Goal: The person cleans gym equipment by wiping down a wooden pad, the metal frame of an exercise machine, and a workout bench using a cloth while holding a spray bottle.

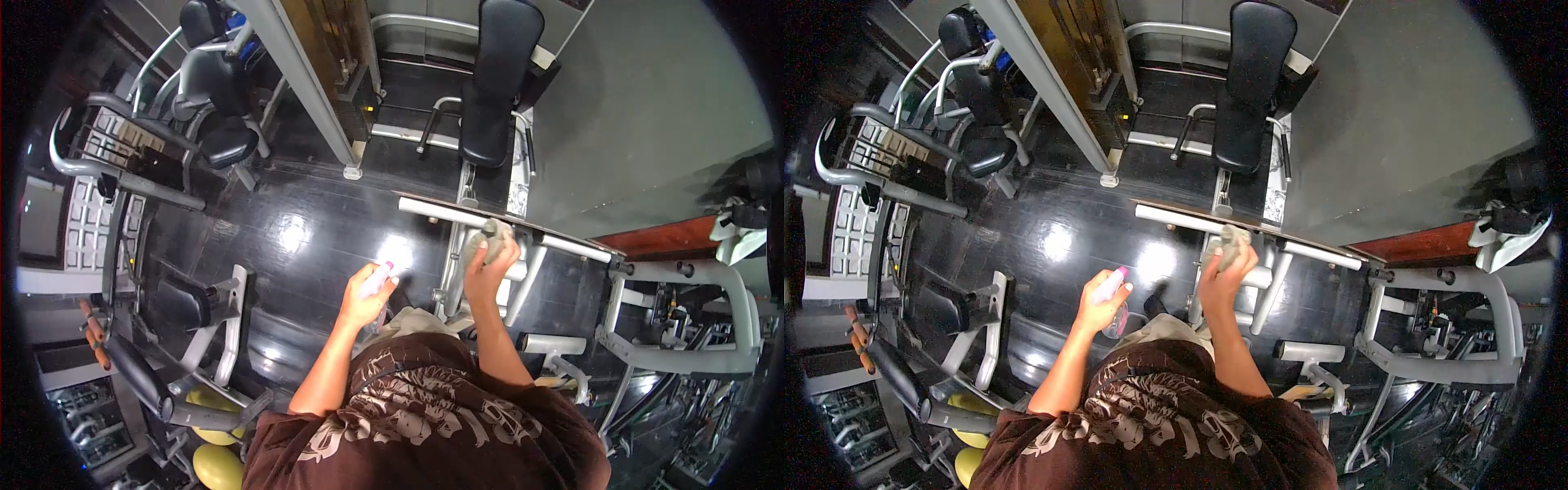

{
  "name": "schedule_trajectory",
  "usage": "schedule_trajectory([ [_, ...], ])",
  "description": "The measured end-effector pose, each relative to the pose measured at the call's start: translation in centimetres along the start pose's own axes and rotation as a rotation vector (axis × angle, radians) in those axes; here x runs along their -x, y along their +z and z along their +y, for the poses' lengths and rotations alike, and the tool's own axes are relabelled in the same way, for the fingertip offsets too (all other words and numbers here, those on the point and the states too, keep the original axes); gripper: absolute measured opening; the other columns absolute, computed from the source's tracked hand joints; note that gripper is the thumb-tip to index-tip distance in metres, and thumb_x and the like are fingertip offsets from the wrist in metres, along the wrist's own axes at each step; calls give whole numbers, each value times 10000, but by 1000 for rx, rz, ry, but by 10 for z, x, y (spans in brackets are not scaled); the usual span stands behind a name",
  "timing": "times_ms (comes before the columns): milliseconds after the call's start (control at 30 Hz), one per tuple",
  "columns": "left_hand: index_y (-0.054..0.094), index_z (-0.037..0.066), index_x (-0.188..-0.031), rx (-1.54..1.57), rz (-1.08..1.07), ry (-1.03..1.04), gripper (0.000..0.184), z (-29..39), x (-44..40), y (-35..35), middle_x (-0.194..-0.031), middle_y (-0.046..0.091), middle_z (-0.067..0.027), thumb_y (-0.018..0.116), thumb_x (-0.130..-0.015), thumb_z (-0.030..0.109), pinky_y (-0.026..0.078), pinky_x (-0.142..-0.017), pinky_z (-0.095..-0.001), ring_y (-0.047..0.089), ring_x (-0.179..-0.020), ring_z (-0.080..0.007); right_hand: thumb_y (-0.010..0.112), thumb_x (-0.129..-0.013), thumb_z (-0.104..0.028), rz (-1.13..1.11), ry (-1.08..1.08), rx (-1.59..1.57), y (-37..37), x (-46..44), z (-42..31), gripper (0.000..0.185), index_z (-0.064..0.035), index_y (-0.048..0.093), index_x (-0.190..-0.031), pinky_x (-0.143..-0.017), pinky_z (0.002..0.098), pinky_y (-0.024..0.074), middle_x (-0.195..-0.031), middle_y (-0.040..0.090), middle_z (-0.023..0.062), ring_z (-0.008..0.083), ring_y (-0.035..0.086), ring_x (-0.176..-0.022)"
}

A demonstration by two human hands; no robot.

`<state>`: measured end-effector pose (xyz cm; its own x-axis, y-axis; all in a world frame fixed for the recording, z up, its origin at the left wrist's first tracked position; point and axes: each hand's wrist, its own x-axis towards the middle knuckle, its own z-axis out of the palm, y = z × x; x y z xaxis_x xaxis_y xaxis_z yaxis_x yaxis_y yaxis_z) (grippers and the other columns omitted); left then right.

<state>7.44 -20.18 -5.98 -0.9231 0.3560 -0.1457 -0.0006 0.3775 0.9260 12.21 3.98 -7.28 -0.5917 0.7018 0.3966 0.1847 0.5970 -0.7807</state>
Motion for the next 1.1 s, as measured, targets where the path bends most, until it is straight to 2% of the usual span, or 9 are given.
schedule_trajectory([
  [33, 650, 26, -983, 16, -1, -12, 206, -2, 1, -3, -769, 639, -14, 769, -887, 164, 496, -621, -270, 597, -651, -88, 568, -959, -34, -29, 55, -27, 1, -2, -1, 521, 57, 352, -1424, -1078, 489, 350, -1296, 369, 266, 435, 442, -1192],
  [133, 661, 44, -953, -11, -5, -102, 209, -2, 3, -10, -809, 667, -48, 764, -872, 208, 505, -710, -303, 612, -739, -128, 576, -952, -25, -117, -18, 16, 33, 5, 14, 551, 65, 334, -1438, -1077, 493, 344, -1282, 365, 275, 443, 438, -1193],
  [233, 652, 28, -979, -25, 49, -34, 203, 1, 6, -12, -775, 639, -14, 772, -880, 158, 490, -647, -272, 576, -675, -88, 593, -926, -9, -145, -92, -15, 55, 15, 6, 581, 78, 332, -1438, -1073, 504, 346, -1283, 365, 298, 461, 424, -1215],
  [400, 656, 28, -979, -33, 47, 8, 197, 11, 6, -14, -781, 641, -12, 771, -875, 150, 490, -662, -269, 577, -701, -83, 575, -915, 0, -364, -179, -62, 40, 11, -3, 499, 55, 418, -1386, -1081, 526, 348, -1259, 406, 277, 450, 440, -1215],
  [567, 657, 23, -985, 28, 61, -27, 196, 8, 4, -14, -801, 646, -7, 773, -871, 132, 490, -662, -263, 582, -708, -82, 552, -945, -30, -27, -77, -65, 6, 7, 8, 441, 31, 431, -1364, -1104, 500, 321, -1307, 402, 281, 436, 431, -1252],
  [700, 655, 20, -999, 26, 66, 10, 189, 0, 2, -16, -808, 650, -8, 765, -881, 119, 494, -648, -259, 588, -700, -74, 561, -946, -24, -118, -90, 10, 19, 3, 21, 484, 51, 388, -1392, -1103, 516, 316, -1327, 370, 289, 453, 426, -1249],
  [800, 654, 20, -1010, 38, 58, 45, 186, 0, -5, -16, -802, 650, -9, 758, -890, 118, 497, -632, -261, 596, -685, -74, 579, -931, -4, -69, -77, 5, 41, 11, 14, 519, 53, 377, -1406, -1098, 526, 320, -1330, 365, 297, 462, 429, -1239],
  [933, 648, 23, -991, 76, 47, 71, 178, 12, -10, -12, -784, 644, -8, 758, -891, 120, 502, -619, -267, 605, -666, -82, 604, -906, 25, -107, -136, 11, 48, 12, 13, 551, 55, 378, -1408, -1062, 528, 366, -1299, 370, 300, 473, 444, -1217],
  [1100, 631, 27, -951, 99, 1, 11, 168, 22, -20, -5, -758, 634, -5, 762, -883, 108, 502, -600, -271, 605, -641, -86, 621, -823, 43, -176, -302, 96, 57, 5, -7, 461, 27, 503, -1268, -1007, 530, 434, -1255, 462, 273, 471, 500, -1173],
])
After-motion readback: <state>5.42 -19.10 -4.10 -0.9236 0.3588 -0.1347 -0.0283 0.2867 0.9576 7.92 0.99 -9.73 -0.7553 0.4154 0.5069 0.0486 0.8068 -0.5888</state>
